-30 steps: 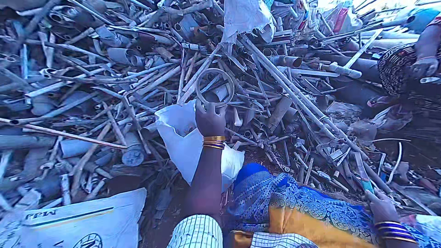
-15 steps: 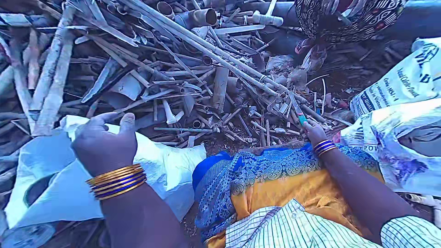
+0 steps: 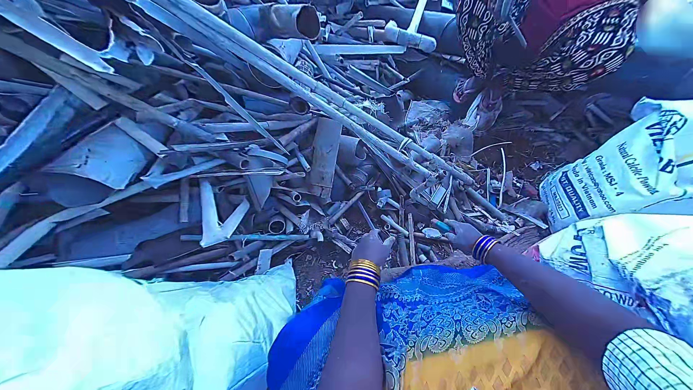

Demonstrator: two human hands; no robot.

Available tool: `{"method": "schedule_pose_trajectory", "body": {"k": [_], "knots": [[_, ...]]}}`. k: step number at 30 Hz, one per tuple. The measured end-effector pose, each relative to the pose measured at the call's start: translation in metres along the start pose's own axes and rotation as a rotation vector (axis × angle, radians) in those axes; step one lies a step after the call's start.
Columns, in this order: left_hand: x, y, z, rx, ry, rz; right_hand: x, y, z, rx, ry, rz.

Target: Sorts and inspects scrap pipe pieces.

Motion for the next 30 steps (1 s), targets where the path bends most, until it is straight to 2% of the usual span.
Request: {"method": "schedule_pose_trajectory", "body": {"k": [2, 3, 7, 11, 13, 15, 17, 20, 22, 24, 27, 30], "knots": [[-0.005, 0.008, -0.005, -0.105, -0.065, 0.006, 0.011, 0.035, -0.011, -0.022, 0.003, -0.022], [-0.006, 0.013, -0.006, -0.107, -0.062, -0.019, 0.019, 0.052, -0.018, -0.033, -0.008, -0.026], [-0.001, 0.036, -0.002, 0.024, 0.015, -0.137, 0.056, 0.117, -0.038, -0.047, -0.071, -0.009], [0.001, 0.048, -0.004, 0.036, 0.023, -0.179, 0.075, 0.166, -0.038, -0.010, -0.180, 0.030], [0.005, 0.052, -0.005, 0.038, 0.017, -0.193, 0.076, 0.174, -0.038, 0.039, -0.216, -0.057], [0.009, 0.055, -0.006, 0.040, 0.014, -0.197, 0.074, 0.172, -0.046, 0.150, -0.291, -0.220], [0.010, 0.056, -0.006, 0.042, 0.012, -0.195, 0.077, 0.153, -0.058, 0.305, -0.473, -0.327], [0.012, 0.055, -0.005, 0.030, 0.024, -0.197, 0.081, 0.107, -0.061, 0.407, -0.769, -0.304], [0.010, 0.051, -0.005, 0.014, 0.033, -0.205, 0.068, 0.088, -0.059, 0.406, -0.794, -0.259], [0.011, 0.046, -0.007, -0.008, 0.041, -0.212, 0.054, 0.075, -0.058, 0.400, -0.776, -0.206], [0.011, 0.042, -0.007, -0.029, 0.060, -0.220, 0.025, 0.064, -0.053, 0.277, -0.641, -0.156], [0.007, 0.038, -0.005, -0.011, 0.075, -0.228, 0.008, 0.056, -0.037, 0.043, -0.202, -0.169]]}}
Point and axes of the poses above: each hand's wrist, its own y-axis towards the middle knuckle, its own z-axis out of the palm, x = y × z, the point moved 1 cm from there along y, towards the middle knuckle, and after that the axes turned 15 degrees about -y, right-handed, at the moved point
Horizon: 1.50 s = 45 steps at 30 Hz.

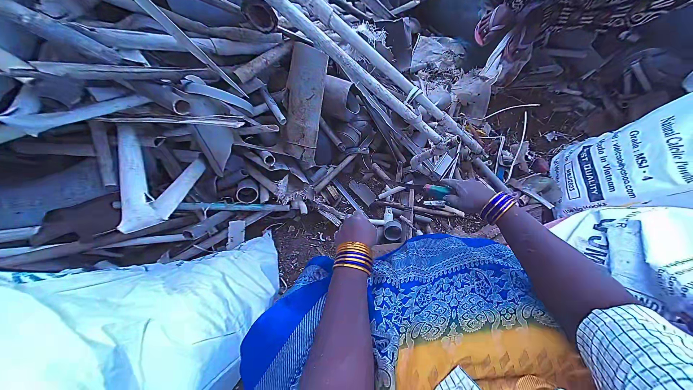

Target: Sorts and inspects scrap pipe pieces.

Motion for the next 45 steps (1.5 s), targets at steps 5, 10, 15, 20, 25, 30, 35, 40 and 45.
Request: {"method": "schedule_pose_trajectory", "body": {"k": [5, 10, 15, 20, 25, 30, 35, 40, 45], "knots": [[-0.006, -0.005, 0.005, -0.015, 0.021, 0.027, 0.020, 0.031, 0.072, 0.039, 0.515, 0.114], [-0.004, 0.005, 0.010, -0.018, 0.026, 0.016, 0.058, 0.070, 0.103, 0.213, 0.307, 0.077], [-0.007, 0.007, 0.006, 0.017, 0.056, -0.011, 0.086, 0.097, 0.137, 0.301, 0.245, -0.146], [-0.003, 0.018, 0.007, -0.004, 0.056, -0.021, 0.095, 0.107, 0.166, 0.299, 0.186, -0.093], [0.000, 0.021, 0.010, 0.001, 0.065, -0.019, 0.093, 0.115, 0.147, 0.257, 0.475, 0.181], [0.005, 0.023, 0.013, -0.030, 0.068, -0.002, 0.084, 0.125, 0.135, 0.438, 0.484, 0.252], [0.008, 0.025, 0.018, -0.041, 0.068, 0.030, 0.073, 0.130, 0.143, 0.492, 0.600, 0.259], [0.008, 0.025, 0.020, -0.032, 0.090, 0.039, 0.074, 0.127, 0.137, 0.513, 0.488, 0.168], [0.005, 0.023, 0.022, -0.042, 0.111, 0.069, 0.078, 0.110, 0.130, 0.465, 0.501, 0.246]]}}
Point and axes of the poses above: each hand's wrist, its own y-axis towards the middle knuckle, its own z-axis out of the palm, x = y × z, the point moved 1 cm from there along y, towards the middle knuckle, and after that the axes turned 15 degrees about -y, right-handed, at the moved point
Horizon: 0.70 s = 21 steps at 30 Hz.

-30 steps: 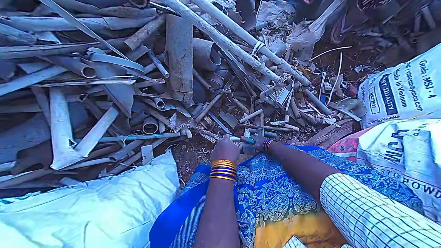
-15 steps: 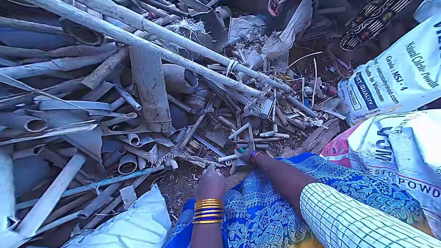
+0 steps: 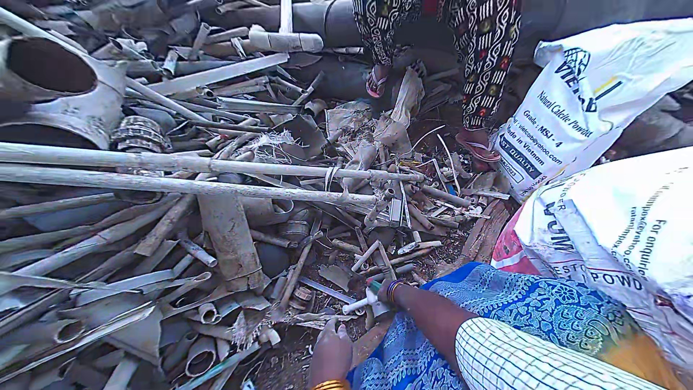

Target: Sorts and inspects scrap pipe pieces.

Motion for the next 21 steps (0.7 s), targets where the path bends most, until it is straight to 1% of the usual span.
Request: {"method": "schedule_pose_trajectory", "body": {"k": [2, 6, 9, 11, 13, 15, 16, 19, 21], "knots": [[0.002, 0.000, -0.001, -0.017, -0.007, 0.019, 0.000, -0.012, -0.002, -0.028, -0.045, -0.052], [0.007, 0.004, 0.000, -0.070, -0.015, 0.108, -0.008, -0.037, -0.019, -0.164, -0.164, -0.228], [0.008, 0.006, 0.002, -0.098, 0.007, 0.219, -0.008, -0.082, -0.040, -0.252, -0.234, -0.376], [0.006, 0.001, 0.004, -0.084, 0.001, 0.348, -0.011, -0.121, -0.047, -0.339, -0.196, -0.416], [0.003, -0.012, 0.007, -0.100, -0.026, 0.568, -0.018, -0.161, -0.043, -0.432, -0.034, -0.387], [-0.002, -0.026, 0.014, -0.196, -0.111, 0.885, -0.026, -0.197, -0.032, -0.512, 0.206, -0.313], [-0.007, -0.038, 0.017, -0.219, -0.156, 1.006, -0.031, -0.212, -0.023, -0.540, 0.350, -0.269], [-0.020, -0.073, 0.036, -0.220, -0.164, 1.275, -0.053, -0.233, 0.006, -0.587, 0.758, -0.158], [-0.023, -0.092, 0.053, -0.243, -0.143, 1.406, -0.073, -0.238, 0.026, -0.582, 0.903, -0.157]]}}
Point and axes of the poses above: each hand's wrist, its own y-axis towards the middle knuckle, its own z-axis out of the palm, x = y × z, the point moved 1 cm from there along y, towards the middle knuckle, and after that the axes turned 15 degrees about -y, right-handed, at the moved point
